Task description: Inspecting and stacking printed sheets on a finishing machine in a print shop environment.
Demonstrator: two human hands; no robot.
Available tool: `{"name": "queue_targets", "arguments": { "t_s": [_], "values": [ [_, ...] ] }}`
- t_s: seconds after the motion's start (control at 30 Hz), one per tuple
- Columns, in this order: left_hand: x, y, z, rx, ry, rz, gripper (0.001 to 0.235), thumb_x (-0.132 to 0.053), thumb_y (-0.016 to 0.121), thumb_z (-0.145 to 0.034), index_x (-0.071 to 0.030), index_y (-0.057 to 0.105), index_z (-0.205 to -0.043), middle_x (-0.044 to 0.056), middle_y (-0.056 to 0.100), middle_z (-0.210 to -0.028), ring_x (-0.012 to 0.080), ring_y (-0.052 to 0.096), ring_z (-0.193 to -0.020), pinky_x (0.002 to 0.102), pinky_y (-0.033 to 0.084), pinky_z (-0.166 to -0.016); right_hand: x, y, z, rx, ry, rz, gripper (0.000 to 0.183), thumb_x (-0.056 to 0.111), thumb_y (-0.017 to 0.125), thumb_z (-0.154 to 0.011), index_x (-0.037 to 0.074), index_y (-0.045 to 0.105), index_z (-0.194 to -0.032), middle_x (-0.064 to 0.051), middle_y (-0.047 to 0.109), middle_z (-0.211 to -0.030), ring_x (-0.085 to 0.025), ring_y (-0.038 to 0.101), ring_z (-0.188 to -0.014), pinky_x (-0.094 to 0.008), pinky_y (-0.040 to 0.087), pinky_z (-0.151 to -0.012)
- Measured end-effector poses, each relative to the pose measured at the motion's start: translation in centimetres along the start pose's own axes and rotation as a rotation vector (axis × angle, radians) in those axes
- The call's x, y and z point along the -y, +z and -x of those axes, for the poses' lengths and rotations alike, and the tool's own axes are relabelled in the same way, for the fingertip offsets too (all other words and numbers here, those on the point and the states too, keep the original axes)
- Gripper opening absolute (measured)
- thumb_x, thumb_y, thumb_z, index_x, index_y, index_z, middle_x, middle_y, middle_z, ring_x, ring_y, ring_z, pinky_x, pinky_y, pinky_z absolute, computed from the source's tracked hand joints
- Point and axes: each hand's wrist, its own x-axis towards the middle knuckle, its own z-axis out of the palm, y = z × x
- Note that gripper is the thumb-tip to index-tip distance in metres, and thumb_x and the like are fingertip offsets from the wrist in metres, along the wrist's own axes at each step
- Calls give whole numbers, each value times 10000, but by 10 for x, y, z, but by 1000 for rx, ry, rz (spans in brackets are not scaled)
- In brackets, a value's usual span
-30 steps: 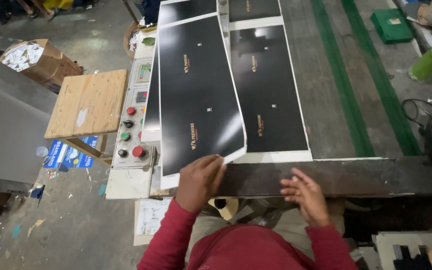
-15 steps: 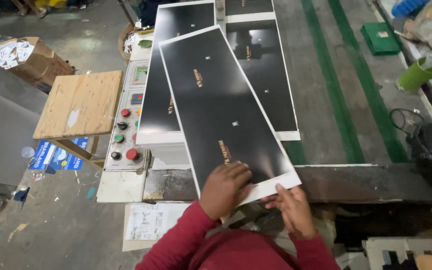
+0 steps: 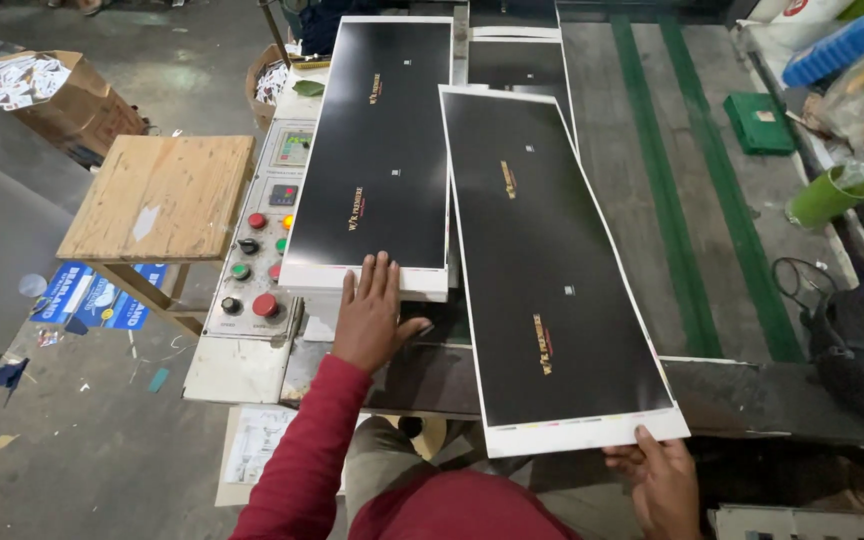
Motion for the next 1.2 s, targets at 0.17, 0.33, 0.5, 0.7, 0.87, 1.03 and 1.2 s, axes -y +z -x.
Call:
{"name": "queue_targets", "arguments": {
  "t_s": [0.17, 0.33, 0.5, 0.7, 0.87, 1.03, 1.2],
  "values": [
    [-7, -14, 8, 0, -23, -5, 840, -557, 587, -931, 5, 402, -1528, 222, 354, -1627, 362, 287, -1524, 554, 237, -1184, -9, -16, 5, -40, 77, 49, 247, 71, 434, -1114, -123, 467, -1264, -318, 609, -894, -355, 611, -741, -451, 510, -618],
    [3, -35, -2, 47, 0, -42, 627, -455, 566, -976, -80, 499, -1474, 152, 456, -1583, 314, 421, -1454, 513, 388, -1119, -17, -26, 7, -51, 138, 54, 283, 59, 412, -1112, -134, 450, -1314, -339, 585, -933, -398, 607, -811, -502, 508, -679],
    [15, -55, -14, -30, 125, -13, 534, -442, 717, -874, -96, 633, -1273, 80, 661, -1377, 276, 629, -1258, 470, 495, -1022, -13, -23, 14, -68, 150, 103, 274, 80, 423, -1116, -137, 468, -1278, -357, 629, -867, -371, 594, -687, -453, 493, -587],
    [16, -67, -19, -31, 125, 39, 468, -297, 790, -812, -104, 691, -1227, 40, 695, -1331, 245, 643, -1239, 459, 484, -1007, -12, -23, 17, -81, 184, 47, 288, 96, 442, -1112, -134, 465, -1284, -367, 630, -905, -368, 603, -741, -440, 487, -625],
    [31, -77, -30, -149, 147, 31, 220, -264, 667, -968, -102, 726, -1105, 61, 776, -1022, 185, 715, -656, 324, 587, -609, -20, -30, 15, -69, 159, 33, 273, 95, 452, -1111, -125, 459, -1273, -358, 630, -911, -364, 610, -755, -446, 504, -639],
    [7, -113, -17, -424, 120, -94, 123, -198, 624, -1028, -110, 706, -1008, 4, 744, -768, 91, 562, -471, 243, 435, -407, -15, -21, 22, -82, 152, 26, 258, 97, 450, -1121, -127, 461, -1247, -354, 618, -911, -374, 608, -782, -468, 502, -676],
    [-3, -87, -8, -43, 89, -83, 805, -590, 543, -947, -83, 382, -1552, 172, 371, -1629, 327, 331, -1497, 496, 273, -1201, -8, -6, 26, -114, 150, 82, 278, 101, 464, -1106, -112, 476, -1284, -302, 627, -916, -336, 624, -776, -429, 509, -645]
  ]
}}
